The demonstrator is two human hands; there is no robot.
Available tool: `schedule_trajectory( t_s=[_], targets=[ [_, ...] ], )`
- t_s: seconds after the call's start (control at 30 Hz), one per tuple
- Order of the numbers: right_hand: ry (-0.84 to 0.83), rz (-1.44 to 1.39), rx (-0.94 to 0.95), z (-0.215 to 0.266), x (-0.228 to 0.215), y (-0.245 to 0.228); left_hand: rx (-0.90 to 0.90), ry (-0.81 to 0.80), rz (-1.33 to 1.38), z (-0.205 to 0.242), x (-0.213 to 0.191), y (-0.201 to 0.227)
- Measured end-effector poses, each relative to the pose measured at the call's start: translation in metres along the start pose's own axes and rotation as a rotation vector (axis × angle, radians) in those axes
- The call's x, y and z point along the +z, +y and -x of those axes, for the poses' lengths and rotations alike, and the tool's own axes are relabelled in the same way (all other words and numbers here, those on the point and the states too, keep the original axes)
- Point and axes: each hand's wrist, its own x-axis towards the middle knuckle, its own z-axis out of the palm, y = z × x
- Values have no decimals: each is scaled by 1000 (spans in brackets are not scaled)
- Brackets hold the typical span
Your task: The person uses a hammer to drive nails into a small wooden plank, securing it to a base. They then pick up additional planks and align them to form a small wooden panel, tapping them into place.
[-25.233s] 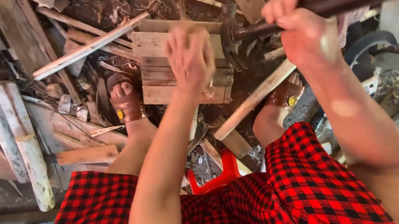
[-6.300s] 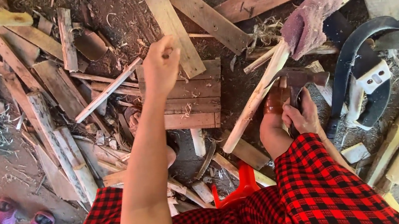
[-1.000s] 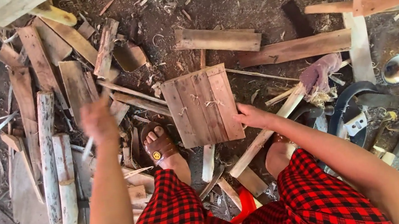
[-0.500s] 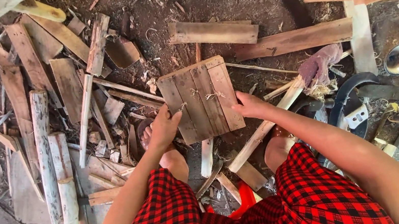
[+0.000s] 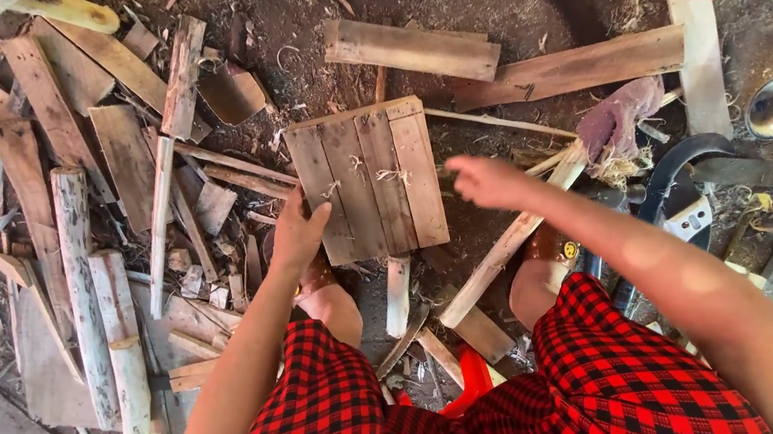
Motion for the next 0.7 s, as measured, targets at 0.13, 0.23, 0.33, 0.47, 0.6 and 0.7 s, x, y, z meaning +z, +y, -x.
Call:
schedule_trajectory(
  t_s=[0.13, 0.23, 0.33, 0.47, 0.6, 0.7],
  targets=[
    [157, 154, -36, 13, -73, -47, -3, -4, 156, -2, 1, 3],
    [187, 408, 119, 5, -127, -99, -139, -2, 207, 5, -5, 46],
    [261, 674, 240, -22, -168, -116, -310, 1, 229, -3, -6, 73],
    [579, 977, 323, -102, -208, -52, -402, -71, 300, -10, -14, 89],
    [654, 879, 191, -132, -204, -21, -333, -301, 320, 15, -29, 128],
    [669, 1042, 267, -142, -201, -19, -300, -417, -82, 29, -39, 143]
  ],
)
